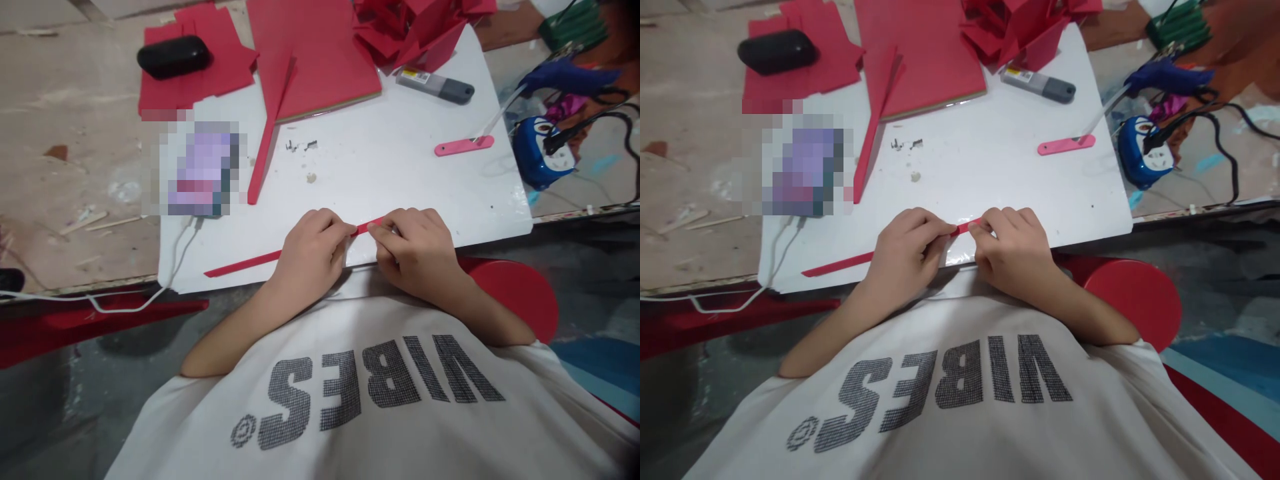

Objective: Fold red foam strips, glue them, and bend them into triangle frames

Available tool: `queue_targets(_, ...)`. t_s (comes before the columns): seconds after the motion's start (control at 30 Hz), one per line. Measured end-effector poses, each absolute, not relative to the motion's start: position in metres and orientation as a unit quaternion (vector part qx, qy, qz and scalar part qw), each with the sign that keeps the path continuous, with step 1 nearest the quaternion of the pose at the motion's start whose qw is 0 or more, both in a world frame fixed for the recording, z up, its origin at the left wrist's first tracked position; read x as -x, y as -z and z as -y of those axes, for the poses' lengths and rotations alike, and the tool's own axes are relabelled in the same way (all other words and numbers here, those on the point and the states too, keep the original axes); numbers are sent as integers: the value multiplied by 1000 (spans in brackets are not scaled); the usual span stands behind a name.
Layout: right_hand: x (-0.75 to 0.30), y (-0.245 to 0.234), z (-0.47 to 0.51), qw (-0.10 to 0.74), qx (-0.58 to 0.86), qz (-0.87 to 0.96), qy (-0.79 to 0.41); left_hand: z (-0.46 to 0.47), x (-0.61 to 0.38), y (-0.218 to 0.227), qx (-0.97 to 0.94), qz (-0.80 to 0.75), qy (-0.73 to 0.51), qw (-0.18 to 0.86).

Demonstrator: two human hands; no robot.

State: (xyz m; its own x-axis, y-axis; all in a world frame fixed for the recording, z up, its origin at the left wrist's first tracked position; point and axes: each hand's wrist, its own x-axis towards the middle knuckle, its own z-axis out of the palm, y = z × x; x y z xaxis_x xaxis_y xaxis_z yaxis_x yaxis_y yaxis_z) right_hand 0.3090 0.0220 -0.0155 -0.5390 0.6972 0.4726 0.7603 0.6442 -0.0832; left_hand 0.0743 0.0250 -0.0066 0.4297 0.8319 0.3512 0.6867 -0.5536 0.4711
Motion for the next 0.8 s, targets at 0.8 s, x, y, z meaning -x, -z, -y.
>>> queue_targets(0.8, -330, 13, -15, 265, 405, 875, 15, -19, -77, 4, -906, -342, -233, 86)
